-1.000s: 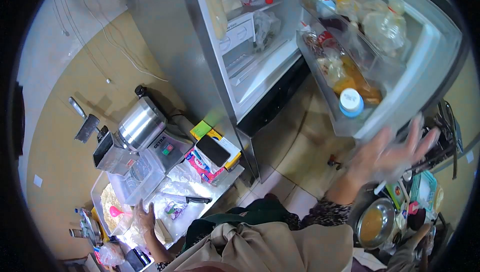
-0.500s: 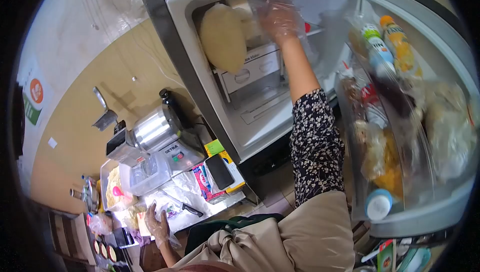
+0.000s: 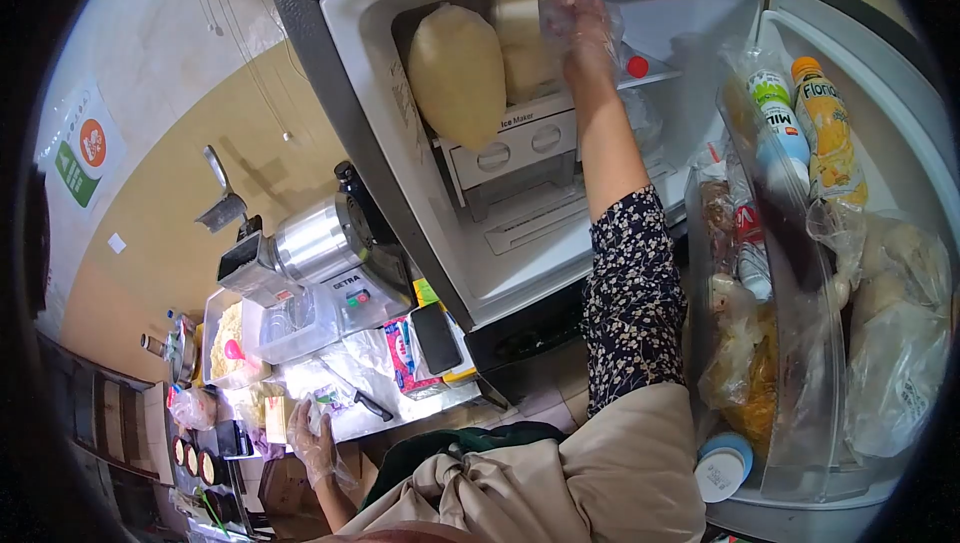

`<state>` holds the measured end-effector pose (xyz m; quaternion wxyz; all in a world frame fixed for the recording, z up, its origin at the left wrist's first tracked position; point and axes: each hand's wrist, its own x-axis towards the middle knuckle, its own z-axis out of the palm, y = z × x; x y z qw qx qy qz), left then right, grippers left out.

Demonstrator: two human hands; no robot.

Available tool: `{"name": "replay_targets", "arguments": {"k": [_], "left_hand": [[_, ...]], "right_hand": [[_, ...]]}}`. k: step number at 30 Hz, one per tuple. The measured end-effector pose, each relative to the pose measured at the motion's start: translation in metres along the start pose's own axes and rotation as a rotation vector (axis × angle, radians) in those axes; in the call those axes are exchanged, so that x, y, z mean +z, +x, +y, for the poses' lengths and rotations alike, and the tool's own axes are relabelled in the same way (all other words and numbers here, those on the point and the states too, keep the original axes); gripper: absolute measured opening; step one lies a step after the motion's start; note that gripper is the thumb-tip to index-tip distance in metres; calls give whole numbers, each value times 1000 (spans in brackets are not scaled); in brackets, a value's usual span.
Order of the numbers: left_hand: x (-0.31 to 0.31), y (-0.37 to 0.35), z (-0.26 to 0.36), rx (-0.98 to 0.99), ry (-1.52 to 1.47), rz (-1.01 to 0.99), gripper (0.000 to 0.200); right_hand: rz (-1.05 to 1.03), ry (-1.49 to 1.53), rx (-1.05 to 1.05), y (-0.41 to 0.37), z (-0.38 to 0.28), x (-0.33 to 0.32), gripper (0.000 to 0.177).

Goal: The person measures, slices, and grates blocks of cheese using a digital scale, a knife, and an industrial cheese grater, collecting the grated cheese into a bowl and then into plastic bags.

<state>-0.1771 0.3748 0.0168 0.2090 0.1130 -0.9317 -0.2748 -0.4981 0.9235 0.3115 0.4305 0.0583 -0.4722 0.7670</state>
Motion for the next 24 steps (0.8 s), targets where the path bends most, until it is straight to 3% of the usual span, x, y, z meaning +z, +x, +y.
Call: {"name": "replay_targets", "arguments": {"k": [3,5,9,11,12,14,15,17,18,20,21,23,24], "left_hand": [[5,-6,-9,-8,32,13,44],[8,-9,-12,-33,14,6,44],[20,-15,-26,-40,-46,6,44],[20,-15,-17,-51,-74,-1,44],[20,-14,-11,-57,-101,-7,43],[17,-16,-4,-37,-75,-12,43],[16,-16,-3,-17,-47,-15,43],[16,-19,-5,-23,-28,-17,43],[16,-21,-7,-27,-7,-19,43],[21,-25,-18,-49,-51,-3,43],[25,-30,-23,-68,-91,0,43],[29,-30,-23,-53,-112,-15,43],[31,-29,-21,-39,-137,-17,43]], "right_hand": [[-93,227,42,2,4,-2,12],[111,436,153,-1,3,3,11],[49,444,144,6,14,-15,14],[-423,723,144,22,28,-30,17],[-425,722,144,23,29,-32,17],[-167,688,151,9,15,-24,21],[-170,689,150,14,16,-29,21],[-530,799,232,21,12,-36,28],[-535,801,235,22,10,-42,28],[-183,-111,66,-28,-45,-15,35],[-185,-117,71,-31,-43,-9,35],[-304,-1214,-302,-33,-40,1,52],[-303,-1212,-305,-35,-40,6,52]]}}
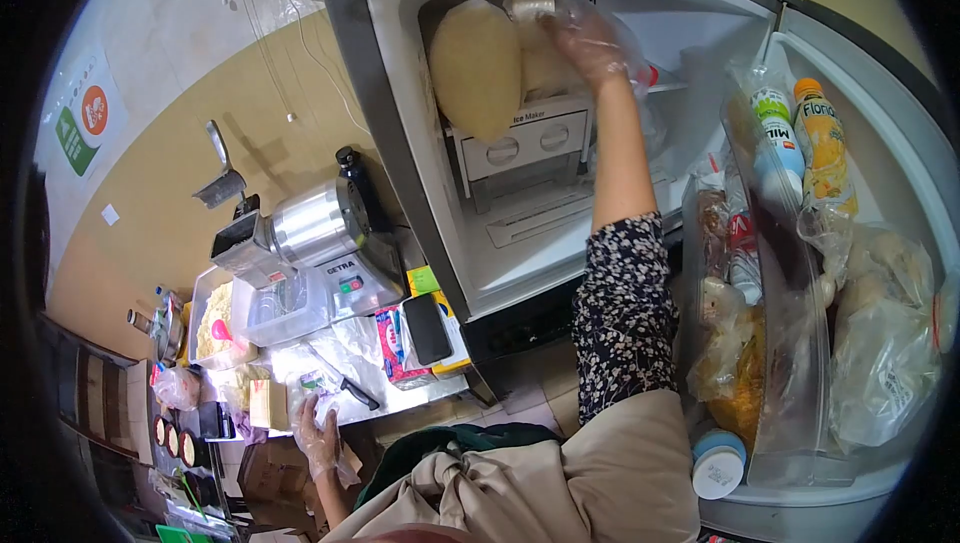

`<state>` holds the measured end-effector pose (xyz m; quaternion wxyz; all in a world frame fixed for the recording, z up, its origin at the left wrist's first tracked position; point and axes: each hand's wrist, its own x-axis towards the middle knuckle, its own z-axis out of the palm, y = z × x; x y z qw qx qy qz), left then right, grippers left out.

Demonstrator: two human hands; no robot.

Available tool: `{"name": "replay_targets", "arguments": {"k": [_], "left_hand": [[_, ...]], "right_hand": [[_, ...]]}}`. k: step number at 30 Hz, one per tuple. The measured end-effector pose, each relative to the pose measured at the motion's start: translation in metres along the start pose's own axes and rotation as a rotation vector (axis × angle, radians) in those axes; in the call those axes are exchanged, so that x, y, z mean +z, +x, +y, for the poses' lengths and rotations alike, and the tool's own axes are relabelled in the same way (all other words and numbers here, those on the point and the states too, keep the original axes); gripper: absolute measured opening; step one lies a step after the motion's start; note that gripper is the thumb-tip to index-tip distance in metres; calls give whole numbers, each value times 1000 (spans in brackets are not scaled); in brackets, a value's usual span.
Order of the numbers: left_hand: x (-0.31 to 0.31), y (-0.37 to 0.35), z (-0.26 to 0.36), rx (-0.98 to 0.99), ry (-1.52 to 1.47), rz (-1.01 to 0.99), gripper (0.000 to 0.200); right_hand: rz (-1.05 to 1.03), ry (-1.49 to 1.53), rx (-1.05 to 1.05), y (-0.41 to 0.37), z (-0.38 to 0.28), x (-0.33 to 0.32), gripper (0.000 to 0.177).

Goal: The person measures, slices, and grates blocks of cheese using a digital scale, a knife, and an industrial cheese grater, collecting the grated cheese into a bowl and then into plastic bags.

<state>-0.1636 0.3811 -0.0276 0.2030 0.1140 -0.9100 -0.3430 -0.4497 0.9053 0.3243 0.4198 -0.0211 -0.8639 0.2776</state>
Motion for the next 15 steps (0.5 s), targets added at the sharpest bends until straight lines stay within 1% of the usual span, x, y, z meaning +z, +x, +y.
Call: {"name": "replay_targets", "arguments": {"k": [2,3,4,5,6,8,9,10,11,12,14,15], "left_hand": [[6,3,9,2,-23,-3,44],[8,4,12,17,-34,-6,44],[8,2,13,30,-41,-16,44],[9,2,17,28,-12,-33,44],[10,0,17,27,-12,-30,44],[11,-4,18,15,-45,-53,45],[7,-6,23,9,4,-62,45],[8,-7,18,10,5,-59,45],[11,-9,9,-10,-65,-48,45],[12,-11,1,-33,-135,-38,44],[9,-12,0,-40,-107,-41,44],[8,-12,0,-43,-79,-47,44]], "right_hand": [[12,-2,80,-3,-15,-2,56],[12,2,75,8,8,14,56],[94,222,-17,25,56,43,53],[183,442,-113,38,81,57,50],[183,444,-115,31,70,54,50],[336,1116,42,4,33,46,36],[338,1118,41,-2,31,46,36],[370,1249,23,-6,26,45,29],[400,1378,5,-11,22,45,22],[397,1380,5,-17,19,42,22],[416,1482,123,-27,5,26,16],[414,1483,123,-28,2,21,16]]}}
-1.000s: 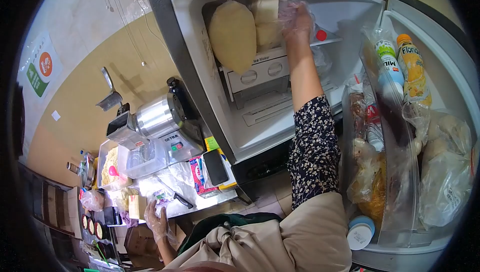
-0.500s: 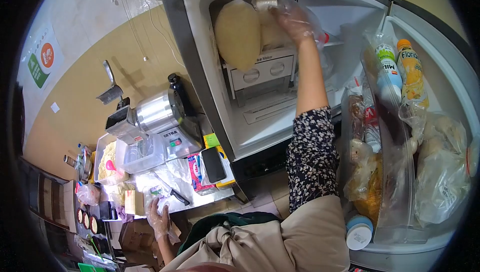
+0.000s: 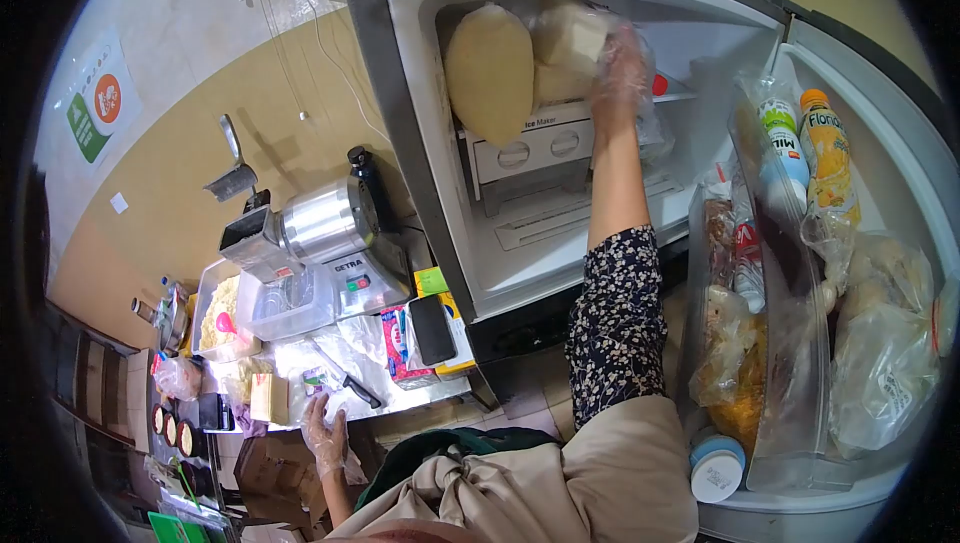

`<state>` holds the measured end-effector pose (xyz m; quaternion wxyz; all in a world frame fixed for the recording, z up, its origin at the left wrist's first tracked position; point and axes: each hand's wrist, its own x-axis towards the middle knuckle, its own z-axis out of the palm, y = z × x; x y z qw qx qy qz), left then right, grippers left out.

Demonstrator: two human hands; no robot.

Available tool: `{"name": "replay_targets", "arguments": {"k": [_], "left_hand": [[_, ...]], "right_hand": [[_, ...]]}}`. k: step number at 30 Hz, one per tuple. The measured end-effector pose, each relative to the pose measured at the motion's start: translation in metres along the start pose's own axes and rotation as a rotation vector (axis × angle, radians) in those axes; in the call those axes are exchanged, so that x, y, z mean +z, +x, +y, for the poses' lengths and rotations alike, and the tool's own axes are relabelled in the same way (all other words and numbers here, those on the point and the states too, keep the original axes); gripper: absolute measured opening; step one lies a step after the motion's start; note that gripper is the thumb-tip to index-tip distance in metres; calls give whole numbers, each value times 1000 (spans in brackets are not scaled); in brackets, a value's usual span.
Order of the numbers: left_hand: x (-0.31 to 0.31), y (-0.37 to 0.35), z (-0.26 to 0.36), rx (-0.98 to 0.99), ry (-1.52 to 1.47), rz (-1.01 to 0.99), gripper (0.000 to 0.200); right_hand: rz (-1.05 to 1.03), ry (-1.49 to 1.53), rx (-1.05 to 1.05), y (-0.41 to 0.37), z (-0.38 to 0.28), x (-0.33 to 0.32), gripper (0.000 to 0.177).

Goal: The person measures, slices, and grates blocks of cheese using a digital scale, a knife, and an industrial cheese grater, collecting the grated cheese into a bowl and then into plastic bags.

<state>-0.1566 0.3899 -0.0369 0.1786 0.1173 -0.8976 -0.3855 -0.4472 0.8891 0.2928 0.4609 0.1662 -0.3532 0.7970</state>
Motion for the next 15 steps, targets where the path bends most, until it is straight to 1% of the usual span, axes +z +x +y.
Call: {"name": "replay_targets", "arguments": {"k": [2,5,7,9,11,12,13,14,15], "left_hand": [[3,0,-5,-2,-30,9,44],[4,3,0,-5,-74,14,44],[3,5,6,-10,-86,20,44],[0,8,10,35,-18,7,43],[-1,9,12,52,-9,17,43],[-2,10,13,72,1,22,42],[-3,11,15,73,1,23,42],[-3,12,17,52,-78,24,42],[-1,11,21,29,-160,24,43]], "right_hand": [[74,62,167,3,-7,-3,17],[98,84,203,5,-9,-11,21],[118,35,173,7,-13,-14,20],[135,-9,148,5,-12,-11,19],[102,-68,-2,-17,-32,13,18],[104,-68,-2,-22,-37,12,18],[187,-15,2,-26,-39,12,17],[267,39,7,-29,-41,12,17],[262,39,7,-34,-43,4,17]]}}
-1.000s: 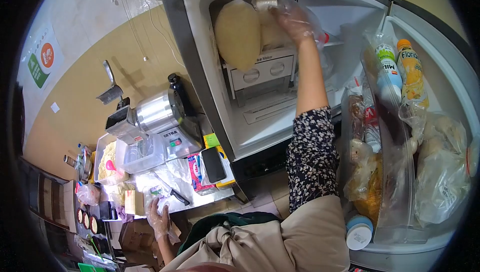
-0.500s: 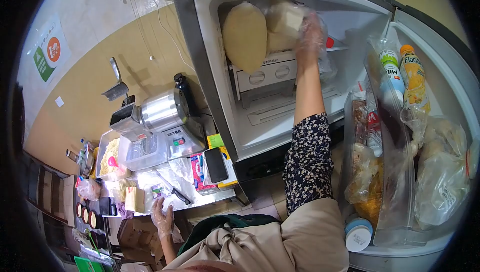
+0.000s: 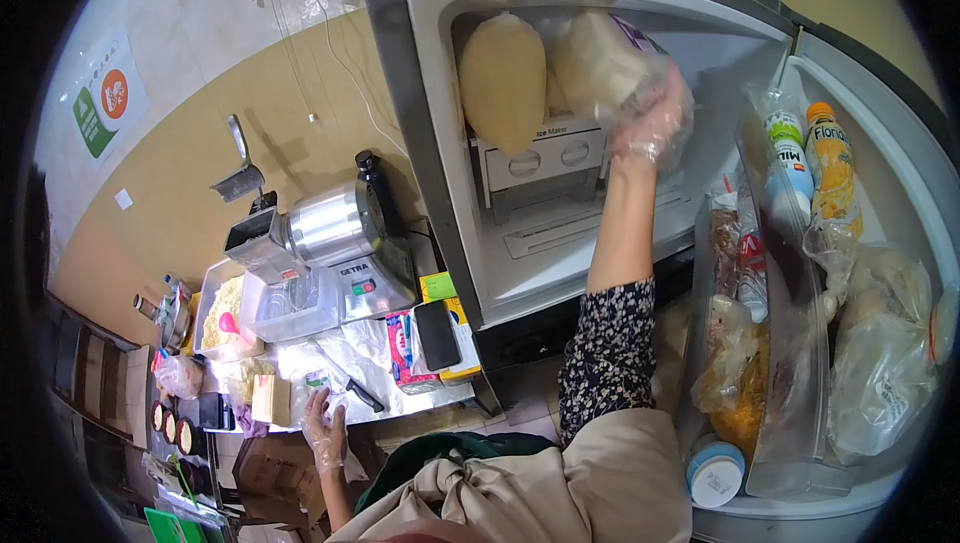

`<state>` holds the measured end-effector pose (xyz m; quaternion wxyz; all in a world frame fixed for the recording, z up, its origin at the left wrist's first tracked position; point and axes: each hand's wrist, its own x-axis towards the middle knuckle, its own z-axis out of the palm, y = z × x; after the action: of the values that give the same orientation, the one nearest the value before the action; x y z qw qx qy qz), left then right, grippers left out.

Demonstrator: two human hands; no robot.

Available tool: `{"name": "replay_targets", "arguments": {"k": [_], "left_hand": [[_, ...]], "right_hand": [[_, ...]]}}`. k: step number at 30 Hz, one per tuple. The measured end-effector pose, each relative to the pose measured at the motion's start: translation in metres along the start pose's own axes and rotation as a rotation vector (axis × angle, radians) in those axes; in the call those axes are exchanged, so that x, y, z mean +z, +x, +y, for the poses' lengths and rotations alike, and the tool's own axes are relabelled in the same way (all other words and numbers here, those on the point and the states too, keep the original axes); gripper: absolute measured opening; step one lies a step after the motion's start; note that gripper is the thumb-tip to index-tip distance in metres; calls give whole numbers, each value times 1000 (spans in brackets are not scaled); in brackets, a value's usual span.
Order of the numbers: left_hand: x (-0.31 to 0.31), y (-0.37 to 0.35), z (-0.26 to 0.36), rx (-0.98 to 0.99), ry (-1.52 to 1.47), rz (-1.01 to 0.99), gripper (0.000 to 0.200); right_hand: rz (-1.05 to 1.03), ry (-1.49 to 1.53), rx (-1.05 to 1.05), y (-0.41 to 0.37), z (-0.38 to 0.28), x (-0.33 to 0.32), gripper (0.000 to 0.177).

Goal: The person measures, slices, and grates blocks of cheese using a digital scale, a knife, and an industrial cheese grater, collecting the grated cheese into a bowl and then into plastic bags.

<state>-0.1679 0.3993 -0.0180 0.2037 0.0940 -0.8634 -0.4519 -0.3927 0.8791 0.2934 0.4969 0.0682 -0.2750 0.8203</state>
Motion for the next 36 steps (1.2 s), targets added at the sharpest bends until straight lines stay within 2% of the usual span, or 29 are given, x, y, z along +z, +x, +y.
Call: {"name": "replay_targets", "arguments": {"k": [1,3,4,6,7,10,12,13,14,15,16,17,18,19,20,22,23,24,25,27,29,31,33,35,36], "left_hand": [[2,1,7,-2,-2,0,43],[4,8,29,-28,-234,-70,44],[6,15,45,34,-207,-133,45],[14,20,97,-75,-391,-254,47],[18,25,116,-50,-414,-345,47],[36,32,156,81,-543,-612,53],[41,38,182,205,-559,-809,59],[45,38,190,139,-694,-902,63],[47,42,198,183,-752,-1001,70],[45,42,203,134,-860,-1056,74],[45,41,204,97,-967,-1110,77],[46,34,197,-11,-1158,-1131,78],[43,29,189,-116,-1344,-1152,79],[31,29,188,-319,-1240,-1130,79],[22,30,180,-319,-1237,-1141,79],[11,29,154,-493,-1676,-961,73],[5,28,137,-560,-1561,-829,64],[14,27,104,-788,-1604,-674,56],[6,34,96,-875,-1581,-655,57],[-7,44,67,-973,-1553,-649,59],[-12,44,16,-1068,-1525,-404,63],[-25,54,-4,-1092,-1489,-400,63],[-34,58,-22,-1104,-1419,-381,63],[-53,76,-50,-1114,-1343,-413,64],[-61,84,-66,-1124,-1302,-477,64]], "right_hand": [[-158,113,18,0,-2,-17,19],[-508,333,32,25,10,-67,24],[-504,329,51,0,-8,-41,24],[-84,146,-52,-58,-35,1,15],[-89,139,8,-66,-18,-1,15],[-283,-124,15,-54,-15,-68,13],[-437,-283,5,-73,-21,-103,13],[-518,-354,-11,-211,-20,-66,12],[-594,-422,-36,-125,-16,-111,12],[-671,-495,-67,-225,-20,-81,12],[-745,-561,-110,-194,-14,-73,12],[-815,-627,-165,-200,-17,-70,12],[-878,-693,-228,-259,-13,-78,12],[-934,-761,-302,-258,-7,-74,12],[-989,-832,-379,-266,-8,-68,12],[-1096,-973,-538,-308,-15,-69,13],[-1151,-1051,-611,-317,-15,-68,13],[-1324,-883,-280,-324,-15,-37,17],[-1471,-752,-95,-338,2,-29,18],[-1677,-703,104,-378,35,-19,10],[-1798,-635,75,-427,68,-13,16],[-1950,-837,-50,-478,96,-2,25],[-1740,-914,-327,-524,114,6,34],[-1644,-767,-47,-542,114,33,49],[-1675,-740,-14,-545,115,36,59]]}}
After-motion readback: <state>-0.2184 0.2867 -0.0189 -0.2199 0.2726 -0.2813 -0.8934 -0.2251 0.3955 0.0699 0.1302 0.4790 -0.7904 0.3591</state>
